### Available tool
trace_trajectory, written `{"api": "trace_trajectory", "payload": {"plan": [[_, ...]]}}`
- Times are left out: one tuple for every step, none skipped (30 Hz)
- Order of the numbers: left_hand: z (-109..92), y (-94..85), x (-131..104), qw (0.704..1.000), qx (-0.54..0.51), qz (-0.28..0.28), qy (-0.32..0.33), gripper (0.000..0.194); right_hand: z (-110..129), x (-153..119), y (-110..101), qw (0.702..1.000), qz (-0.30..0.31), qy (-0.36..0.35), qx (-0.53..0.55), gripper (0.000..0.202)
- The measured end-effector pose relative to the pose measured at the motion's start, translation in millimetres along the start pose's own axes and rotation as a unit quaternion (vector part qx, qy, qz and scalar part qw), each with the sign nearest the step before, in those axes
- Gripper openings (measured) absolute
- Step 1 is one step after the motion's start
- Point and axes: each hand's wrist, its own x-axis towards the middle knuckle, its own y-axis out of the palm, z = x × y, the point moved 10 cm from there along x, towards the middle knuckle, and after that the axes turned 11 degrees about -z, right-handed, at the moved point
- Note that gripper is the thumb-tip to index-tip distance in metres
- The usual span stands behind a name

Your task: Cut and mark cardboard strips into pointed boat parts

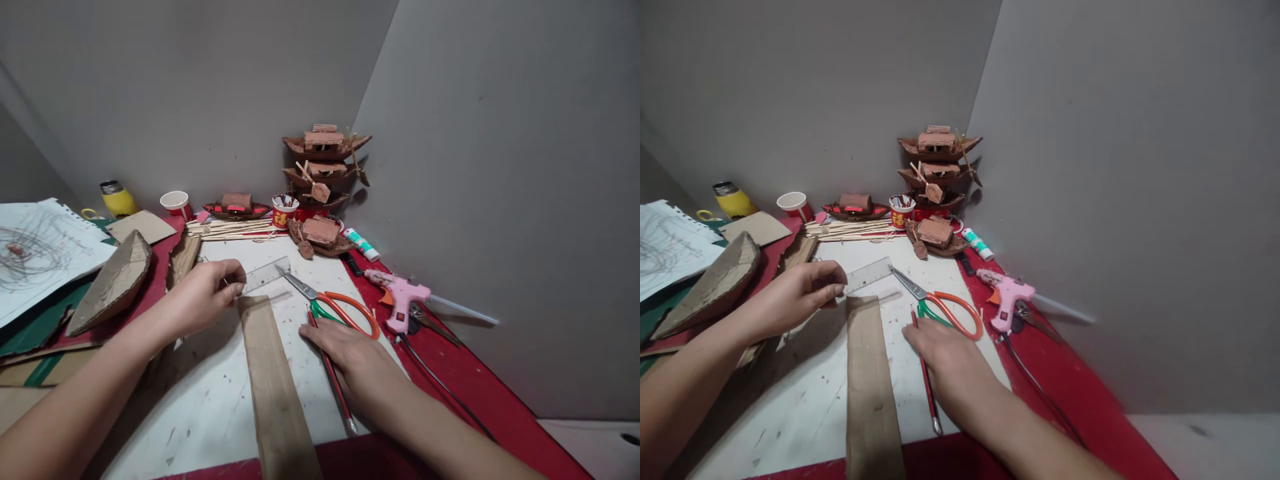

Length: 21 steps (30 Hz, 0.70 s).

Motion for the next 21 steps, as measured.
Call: {"api": "trace_trajectory", "payload": {"plan": [[-1, -2.7, -3, 1.0, 0.009, -0.002, -0.004, 0.015, -1, 0, -1, 1.0, 0.0, 0.009, -0.003, 0.039], [1, -4.3, -6, 1.0, 0.028, -0.002, -0.013, 0.016, -2, -1, -2, 1.0, -0.001, 0.02, -0.005, 0.035], [4, -4.9, -9, 0.998, 0.053, 0.0, -0.022, 0.019, -3, 0, -3, 1.0, -0.002, 0.03, -0.005, 0.032], [8, -4.5, -12, 0.996, 0.078, 0.003, -0.03, 0.021, -3, 0, -4, 0.999, -0.003, 0.038, -0.005, 0.028], [12, -3.2, -15, 0.994, 0.1, 0.007, -0.036, 0.024, -3, 1, -4, 0.999, -0.005, 0.044, -0.003, 0.025], [16, -1.3, -18, 0.992, 0.116, 0.012, -0.037, 0.026, -3, 1, -3, 0.999, -0.007, 0.047, -0.002, 0.023], [20, 1.3, -19, 0.991, 0.126, 0.017, -0.035, 0.027, -3, 2, -3, 0.999, -0.009, 0.046, 0.0, 0.023], [23, 3.9, -20, 0.991, 0.131, 0.023, -0.031, 0.027, -3, 3, -2, 0.999, -0.011, 0.044, 0.002, 0.023], [25, 6.7, -21, 0.99, 0.132, 0.029, -0.028, 0.027, -3, 3, -2, 0.999, -0.015, 0.042, 0.003, 0.024], [27, 9.2, -20, 0.99, 0.133, 0.036, -0.026, 0.027, -4, 3, -1, 0.999, -0.017, 0.041, 0.005, 0.025], [29, 11.2, -19, 0.99, 0.132, 0.042, -0.024, 0.027, -4, 3, 0, 0.999, -0.016, 0.04, 0.007, 0.026], [30, 12.9, -18, 0.99, 0.13, 0.048, -0.024, 0.026, -5, 2, 2, 0.999, -0.014, 0.039, 0.01, 0.026], [31, 14.1, -16, 0.99, 0.126, 0.053, -0.025, 0.026, -5, 2, 2, 0.999, -0.011, 0.038, 0.012, 0.027], [32, 15.0, -15, 0.991, 0.12, 0.057, -0.025, 0.026, -4, 1, 3, 0.999, -0.008, 0.036, 0.013, 0.027], [32, 15.9, -14, 0.991, 0.115, 0.062, -0.025, 0.026, -3, 1, 4, 0.999, -0.005, 0.032, 0.013, 0.028], [33, 16.5, -14, 0.991, 0.11, 0.065, -0.027, 0.026, -2, 0, 4, 1.0, -0.002, 0.028, 0.012, 0.029], [34, 17.0, -13, 0.992, 0.107, 0.068, -0.029, 0.027, -2, 0, 4, 1.0, 0.0, 0.026, 0.01, 0.029], [35, 17.4, -13, 0.992, 0.105, 0.07, -0.032, 0.027, -2, -1, 4, 1.0, 0.003, 0.025, 0.007, 0.03], [36, 17.8, -13, 0.992, 0.103, 0.071, -0.033, 0.027, -2, -1, 4, 1.0, 0.005, 0.024, 0.004, 0.031], [37, 18.2, -13, 0.992, 0.099, 0.073, -0.034, 0.027, -2, -1, 5, 1.0, 0.007, 0.024, 0.001, 0.031], [38, 18.9, -13, 0.992, 0.094, 0.076, -0.033, 0.027, -3, -2, 5, 1.0, 0.008, 0.024, 0.0, 0.031]]}}
